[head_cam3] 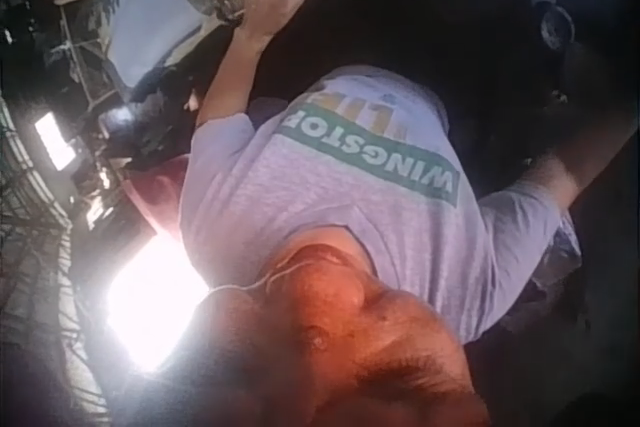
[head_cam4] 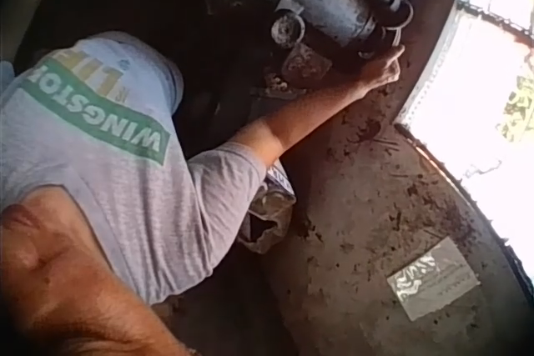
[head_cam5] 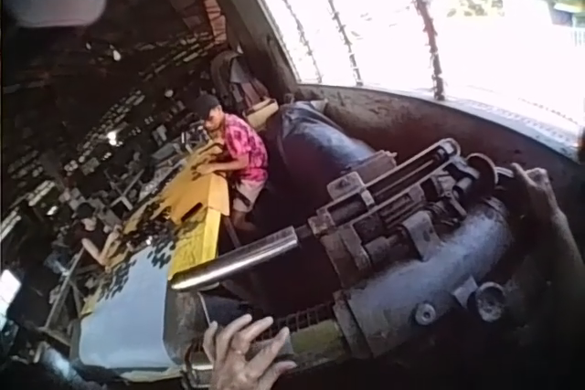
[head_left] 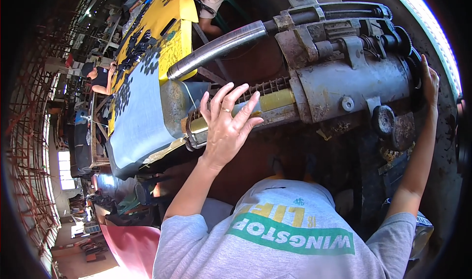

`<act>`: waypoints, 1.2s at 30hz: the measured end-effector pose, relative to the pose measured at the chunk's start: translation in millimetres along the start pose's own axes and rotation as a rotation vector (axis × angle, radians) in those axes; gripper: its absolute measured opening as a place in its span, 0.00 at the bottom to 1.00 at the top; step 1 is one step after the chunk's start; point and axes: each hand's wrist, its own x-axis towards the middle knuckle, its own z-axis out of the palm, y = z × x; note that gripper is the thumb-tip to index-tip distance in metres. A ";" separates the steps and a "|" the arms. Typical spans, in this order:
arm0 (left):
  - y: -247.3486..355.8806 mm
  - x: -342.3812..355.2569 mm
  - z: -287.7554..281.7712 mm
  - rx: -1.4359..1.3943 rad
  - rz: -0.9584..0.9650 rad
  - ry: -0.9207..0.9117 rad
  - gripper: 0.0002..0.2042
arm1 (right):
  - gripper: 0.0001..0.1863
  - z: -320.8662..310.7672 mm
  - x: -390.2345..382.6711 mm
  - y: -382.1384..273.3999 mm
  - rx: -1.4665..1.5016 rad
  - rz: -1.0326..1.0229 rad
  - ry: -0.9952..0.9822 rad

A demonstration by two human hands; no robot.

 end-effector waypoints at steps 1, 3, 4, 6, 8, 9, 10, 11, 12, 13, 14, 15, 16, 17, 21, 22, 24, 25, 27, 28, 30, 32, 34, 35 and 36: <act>2.3 -3.4 2.0 0.000 0.001 0.000 0.25 | 0.19 1.2 -1.0 -1.2 0.000 0.001 0.001; 5.8 -8.9 5.0 0.015 -0.051 0.071 0.22 | 0.21 5.3 -2.9 -8.8 0.069 0.006 0.044; 6.6 -10.9 7.8 0.019 -0.054 0.072 0.22 | 0.21 6.8 -5.0 -15.9 0.072 0.003 0.043; 9.1 -14.1 12.4 -0.003 -0.026 0.128 0.18 | 0.27 5.5 -12.5 -30.0 0.104 0.090 0.068; 11.0 -15.6 12.1 -0.011 -0.032 0.162 0.17 | 0.25 0.1 -6.2 -17.9 0.096 0.101 0.030; 10.5 -16.3 11.8 -0.012 -0.014 0.172 0.16 | 0.25 -1.5 -5.2 -17.9 0.088 0.115 -0.010; 9.9 -16.7 11.4 -0.013 0.004 0.182 0.16 | 0.25 -0.4 -5.7 -18.6 0.087 0.116 -0.009; 9.4 -16.0 10.8 -0.014 0.005 0.180 0.16 | 0.23 1.9 -6.7 -20.1 0.078 0.111 0.016; 8.3 -14.2 10.6 -0.049 -0.004 0.189 0.14 | 0.22 3.9 -7.5 -22.1 0.071 0.104 0.042; 7.4 -12.4 10.7 -0.084 -0.013 0.197 0.13 | 0.22 4.9 -6.9 -20.1 0.071 0.106 0.044; 6.9 -11.1 11.0 -0.083 -0.010 0.197 0.13 | 0.19 5.7 -6.1 -17.2 0.094 0.092 0.045; 6.3 -10.3 10.7 -0.138 -0.046 0.182 0.11 | 0.18 6.1 -6.3 -15.3 0.117 0.078 0.045; 5.5 -9.1 10.2 -0.193 -0.081 0.168 0.09 | 0.18 5.3 -7.0 -14.4 0.120 0.080 0.047; 5.1 -5.5 7.4 -0.199 -0.076 0.163 0.09 | 0.19 3.9 -7.4 -13.8 0.108 0.021 0.025; 3.8 5.2 2.0 -0.254 -0.086 0.090 0.09 | 0.17 -4.8 -9.4 16.7 -0.201 -0.229 -0.015; 3.4 7.6 1.3 -0.254 -0.079 0.090 0.09 | 0.17 -3.8 -10.2 25.6 -0.201 -0.225 -0.010; 0.7 10.6 -2.3 -0.281 -0.116 -0.016 0.09 | 0.16 5.5 -13.9 43.7 0.072 -0.038 0.038; -0.1 13.0 -3.7 -0.284 -0.111 -0.017 0.09 | 0.16 7.1 -18.9 54.2 0.069 -0.034 0.041; -2.2 19.9 -5.5 -0.298 -0.104 -0.076 0.09 | 0.18 10.7 -30.0 73.0 0.299 -0.040 0.110; -4.2 22.0 -6.0 -0.299 -0.100 -0.076 0.09 | 0.18 13.3 -36.8 78.9 0.298 -0.038 0.113; -7.9 25.6 -6.8 -0.320 -0.083 -0.174 0.09 | 0.19 15.6 -55.3 84.4 0.221 -0.226 0.208; -9.7 26.7 -7.0 -0.341 -0.068 -0.172 0.09 | 0.20 19.1 -70.2 80.8 0.303 -0.083 0.199; -11.4 27.3 -6.6 -0.373 -0.046 -0.167 0.09 | 0.22 15.7 -85.9 86.3 0.373 0.058 0.196; -12.6 26.5 -6.6 -0.377 -0.033 -0.160 0.09 | 0.23 13.9 -92.7 97.8 0.322 0.079 0.144; -12.6 24.8 -6.8 -0.378 -0.023 -0.154 0.08 | 0.25 14.4 -100.4 105.1 0.273 0.099 0.088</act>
